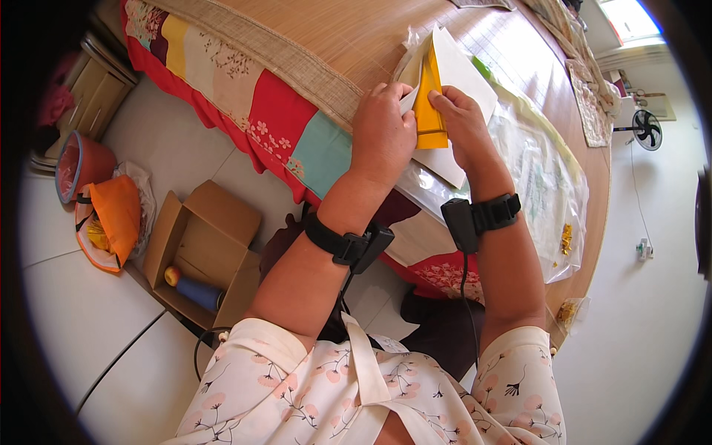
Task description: The person sorts gold and white paper sheets by hand, picking them up from a pile, turning them over, and smoothing them out on a table surface before stacking them.
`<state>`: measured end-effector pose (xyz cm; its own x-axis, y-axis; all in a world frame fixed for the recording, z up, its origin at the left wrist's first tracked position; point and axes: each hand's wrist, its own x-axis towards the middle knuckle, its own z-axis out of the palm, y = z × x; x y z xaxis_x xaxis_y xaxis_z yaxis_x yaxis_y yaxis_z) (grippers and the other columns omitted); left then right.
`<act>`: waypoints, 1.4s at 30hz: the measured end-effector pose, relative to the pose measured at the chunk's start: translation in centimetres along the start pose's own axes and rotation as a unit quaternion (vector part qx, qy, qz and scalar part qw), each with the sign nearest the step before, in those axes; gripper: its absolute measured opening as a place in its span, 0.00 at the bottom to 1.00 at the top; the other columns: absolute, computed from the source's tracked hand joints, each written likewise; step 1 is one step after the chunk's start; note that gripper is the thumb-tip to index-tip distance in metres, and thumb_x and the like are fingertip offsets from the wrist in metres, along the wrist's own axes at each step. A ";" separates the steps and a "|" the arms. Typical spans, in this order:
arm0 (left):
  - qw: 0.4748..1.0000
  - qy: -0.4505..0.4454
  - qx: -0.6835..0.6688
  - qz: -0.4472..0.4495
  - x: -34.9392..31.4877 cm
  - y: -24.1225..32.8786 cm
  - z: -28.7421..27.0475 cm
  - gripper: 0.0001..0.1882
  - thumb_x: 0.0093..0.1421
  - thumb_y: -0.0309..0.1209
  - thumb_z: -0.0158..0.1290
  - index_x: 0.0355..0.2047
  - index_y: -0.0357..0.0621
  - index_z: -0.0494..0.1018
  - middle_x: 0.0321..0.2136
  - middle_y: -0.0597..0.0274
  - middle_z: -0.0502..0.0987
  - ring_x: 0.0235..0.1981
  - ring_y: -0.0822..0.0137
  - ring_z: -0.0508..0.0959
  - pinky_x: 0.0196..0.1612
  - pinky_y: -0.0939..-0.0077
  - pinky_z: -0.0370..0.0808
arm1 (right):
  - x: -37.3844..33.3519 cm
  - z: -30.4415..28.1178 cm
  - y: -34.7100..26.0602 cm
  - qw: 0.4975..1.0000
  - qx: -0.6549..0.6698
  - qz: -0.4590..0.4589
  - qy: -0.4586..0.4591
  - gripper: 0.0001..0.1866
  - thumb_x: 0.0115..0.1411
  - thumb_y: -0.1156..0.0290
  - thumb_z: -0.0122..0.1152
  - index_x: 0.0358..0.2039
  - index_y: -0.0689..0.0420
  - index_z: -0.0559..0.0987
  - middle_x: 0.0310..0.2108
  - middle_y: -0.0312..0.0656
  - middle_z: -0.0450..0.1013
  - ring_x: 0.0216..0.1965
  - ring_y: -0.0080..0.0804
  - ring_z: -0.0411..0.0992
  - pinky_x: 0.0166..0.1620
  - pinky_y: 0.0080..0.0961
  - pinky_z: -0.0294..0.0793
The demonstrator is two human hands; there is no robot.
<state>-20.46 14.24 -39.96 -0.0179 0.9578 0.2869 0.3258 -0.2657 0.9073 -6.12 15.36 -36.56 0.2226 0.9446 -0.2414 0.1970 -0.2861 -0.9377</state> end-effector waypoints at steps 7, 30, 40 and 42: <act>0.991 0.020 0.071 0.113 -0.5 0.4 0.4 0.13 0.54 0.23 0.62 0.40 0.37 0.76 0.39 0.49 0.80 0.47 0.47 0.77 0.51 0.58 0.74 | 0.4 -1.2 0.9 0.999 0.025 -0.010 -0.027 0.12 0.69 0.66 0.58 0.41 0.64 0.80 0.32 0.35 0.75 0.33 0.21 0.71 0.38 0.21 0.72; 0.985 -0.017 0.162 0.060 -1.5 1.1 0.4 0.11 0.61 0.28 0.58 0.43 0.39 0.73 0.40 0.46 0.80 0.53 0.42 0.74 0.57 0.52 0.70 | -0.2 -1.3 1.3 0.996 0.087 0.009 -0.035 0.12 0.71 0.68 0.54 0.46 0.65 0.78 0.36 0.36 0.77 0.34 0.21 0.75 0.41 0.18 0.76; 0.985 -0.031 0.152 0.079 -0.9 1.3 -0.2 0.20 0.63 0.26 0.49 0.55 0.36 0.74 0.38 0.52 0.83 0.45 0.53 0.76 0.52 0.61 0.73 | -0.4 -1.4 1.3 0.992 0.115 0.004 -0.042 0.12 0.71 0.68 0.55 0.45 0.65 0.78 0.36 0.37 0.77 0.34 0.22 0.76 0.41 0.20 0.78; 0.980 0.040 0.133 0.143 -0.9 0.6 0.1 0.17 0.61 0.24 0.50 0.51 0.36 0.77 0.37 0.53 0.83 0.43 0.55 0.76 0.48 0.64 0.75 | -0.5 -1.3 1.3 0.992 0.116 0.002 -0.042 0.12 0.71 0.68 0.55 0.45 0.65 0.78 0.36 0.37 0.77 0.34 0.22 0.76 0.41 0.20 0.78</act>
<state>-20.12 13.28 -39.69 0.0398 0.8335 0.5511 0.5625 -0.4745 0.6771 -4.68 14.36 -37.30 0.1402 0.9563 -0.2567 -0.0311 -0.2549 -0.9665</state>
